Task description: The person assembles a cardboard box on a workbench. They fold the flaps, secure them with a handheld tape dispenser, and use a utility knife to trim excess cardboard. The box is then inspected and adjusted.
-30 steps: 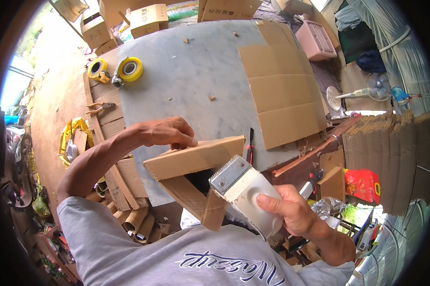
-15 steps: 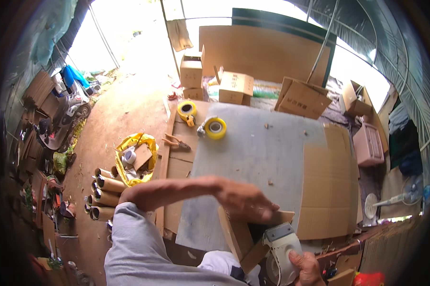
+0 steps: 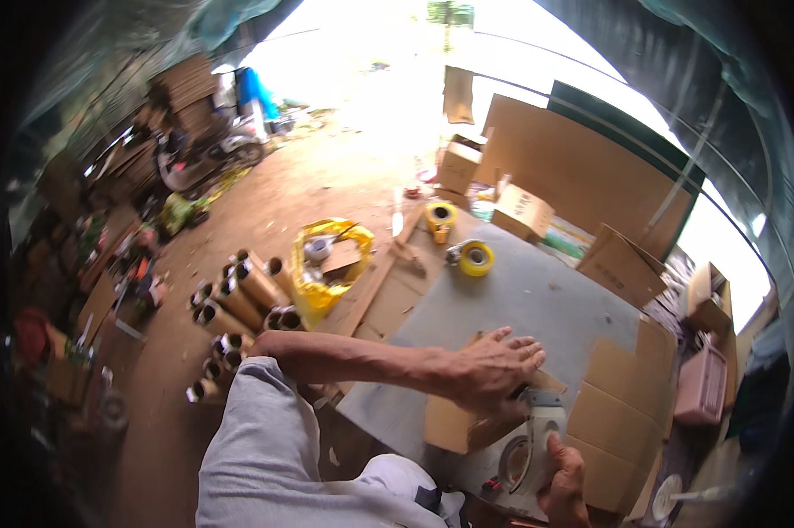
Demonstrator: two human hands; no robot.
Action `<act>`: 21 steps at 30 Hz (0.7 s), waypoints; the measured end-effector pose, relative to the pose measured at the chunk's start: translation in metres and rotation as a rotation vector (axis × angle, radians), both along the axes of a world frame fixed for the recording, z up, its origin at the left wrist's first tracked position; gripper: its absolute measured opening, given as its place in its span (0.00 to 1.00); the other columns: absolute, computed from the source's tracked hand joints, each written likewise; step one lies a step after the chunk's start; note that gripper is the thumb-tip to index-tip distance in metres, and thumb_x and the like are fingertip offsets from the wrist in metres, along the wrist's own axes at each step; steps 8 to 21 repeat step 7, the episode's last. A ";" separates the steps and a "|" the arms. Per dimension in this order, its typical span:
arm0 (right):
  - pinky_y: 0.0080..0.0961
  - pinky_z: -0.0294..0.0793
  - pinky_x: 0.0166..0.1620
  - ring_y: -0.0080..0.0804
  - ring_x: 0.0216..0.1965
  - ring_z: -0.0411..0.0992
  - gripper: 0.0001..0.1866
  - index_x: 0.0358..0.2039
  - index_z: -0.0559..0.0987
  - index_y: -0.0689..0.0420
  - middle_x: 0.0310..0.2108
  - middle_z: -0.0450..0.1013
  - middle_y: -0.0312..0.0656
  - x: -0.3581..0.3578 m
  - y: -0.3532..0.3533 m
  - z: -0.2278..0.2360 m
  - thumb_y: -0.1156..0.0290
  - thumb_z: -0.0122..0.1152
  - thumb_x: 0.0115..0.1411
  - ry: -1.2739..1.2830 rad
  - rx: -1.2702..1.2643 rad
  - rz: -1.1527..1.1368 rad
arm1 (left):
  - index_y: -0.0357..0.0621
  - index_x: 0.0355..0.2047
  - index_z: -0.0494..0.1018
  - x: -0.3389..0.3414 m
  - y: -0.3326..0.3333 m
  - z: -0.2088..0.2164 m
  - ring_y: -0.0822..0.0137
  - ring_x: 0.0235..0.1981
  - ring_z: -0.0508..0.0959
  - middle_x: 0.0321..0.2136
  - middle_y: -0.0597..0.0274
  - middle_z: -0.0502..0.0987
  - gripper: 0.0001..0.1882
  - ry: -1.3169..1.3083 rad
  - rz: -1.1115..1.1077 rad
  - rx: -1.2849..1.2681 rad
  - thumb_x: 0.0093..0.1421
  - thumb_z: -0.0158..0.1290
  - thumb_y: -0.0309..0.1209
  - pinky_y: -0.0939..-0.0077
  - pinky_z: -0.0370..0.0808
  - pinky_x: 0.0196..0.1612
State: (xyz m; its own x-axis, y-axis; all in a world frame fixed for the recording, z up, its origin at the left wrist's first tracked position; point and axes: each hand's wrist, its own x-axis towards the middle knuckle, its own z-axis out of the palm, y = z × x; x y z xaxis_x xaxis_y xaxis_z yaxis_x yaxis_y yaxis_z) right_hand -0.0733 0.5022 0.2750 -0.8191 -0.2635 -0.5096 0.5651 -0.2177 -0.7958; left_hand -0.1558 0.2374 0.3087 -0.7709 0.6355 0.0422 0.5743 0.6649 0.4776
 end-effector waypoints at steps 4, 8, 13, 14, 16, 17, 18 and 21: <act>0.43 0.83 0.39 0.40 0.37 0.81 0.24 0.51 0.78 0.57 0.40 0.81 0.44 -0.006 0.014 -0.012 0.49 0.53 0.70 0.061 -0.044 0.056 | 0.16 0.69 0.42 0.067 0.021 -0.003 0.33 0.75 0.44 0.70 0.21 0.45 0.70 -0.020 0.169 -0.046 0.44 0.67 0.56 0.34 0.38 0.73; 0.42 0.84 0.44 0.40 0.41 0.81 0.24 0.53 0.77 0.56 0.42 0.81 0.42 -0.014 0.011 -0.020 0.48 0.54 0.70 0.073 -0.156 0.100 | 0.17 0.69 0.43 0.101 0.024 -0.025 0.35 0.75 0.45 0.71 0.23 0.46 0.70 0.091 0.375 -0.042 0.44 0.68 0.56 0.35 0.39 0.73; 0.42 0.84 0.44 0.40 0.41 0.81 0.24 0.53 0.77 0.56 0.42 0.81 0.42 -0.014 0.011 -0.020 0.48 0.54 0.70 0.073 -0.156 0.100 | 0.17 0.69 0.43 0.101 0.024 -0.025 0.35 0.75 0.45 0.71 0.23 0.46 0.70 0.091 0.375 -0.042 0.44 0.68 0.56 0.35 0.39 0.73; 0.42 0.84 0.44 0.40 0.41 0.81 0.24 0.53 0.77 0.56 0.42 0.81 0.42 -0.014 0.011 -0.020 0.48 0.54 0.70 0.073 -0.156 0.100 | 0.17 0.69 0.43 0.101 0.024 -0.025 0.35 0.75 0.45 0.71 0.23 0.46 0.70 0.091 0.375 -0.042 0.44 0.68 0.56 0.35 0.39 0.73; 0.42 0.84 0.44 0.40 0.41 0.81 0.24 0.53 0.77 0.56 0.42 0.81 0.42 -0.014 0.011 -0.020 0.48 0.54 0.70 0.073 -0.156 0.100 | 0.17 0.69 0.43 0.101 0.024 -0.025 0.35 0.75 0.45 0.71 0.23 0.46 0.70 0.091 0.375 -0.042 0.44 0.68 0.56 0.35 0.39 0.73; 0.42 0.84 0.44 0.40 0.41 0.81 0.24 0.53 0.77 0.56 0.42 0.81 0.42 -0.014 0.011 -0.020 0.48 0.54 0.70 0.073 -0.156 0.100 | 0.17 0.69 0.43 0.101 0.024 -0.025 0.35 0.75 0.45 0.71 0.23 0.46 0.70 0.091 0.375 -0.042 0.44 0.68 0.56 0.35 0.39 0.73; 0.42 0.84 0.44 0.40 0.41 0.81 0.24 0.53 0.77 0.56 0.42 0.81 0.42 -0.014 0.011 -0.020 0.48 0.54 0.70 0.073 -0.156 0.100 | 0.17 0.69 0.43 0.101 0.024 -0.025 0.35 0.75 0.45 0.71 0.23 0.46 0.70 0.091 0.375 -0.042 0.44 0.68 0.56 0.35 0.39 0.73; 0.42 0.84 0.44 0.40 0.41 0.81 0.24 0.53 0.77 0.56 0.42 0.81 0.42 -0.014 0.011 -0.020 0.48 0.54 0.70 0.073 -0.156 0.100 | 0.17 0.69 0.43 0.101 0.024 -0.025 0.35 0.75 0.45 0.71 0.23 0.46 0.70 0.091 0.375 -0.042 0.44 0.68 0.56 0.35 0.39 0.73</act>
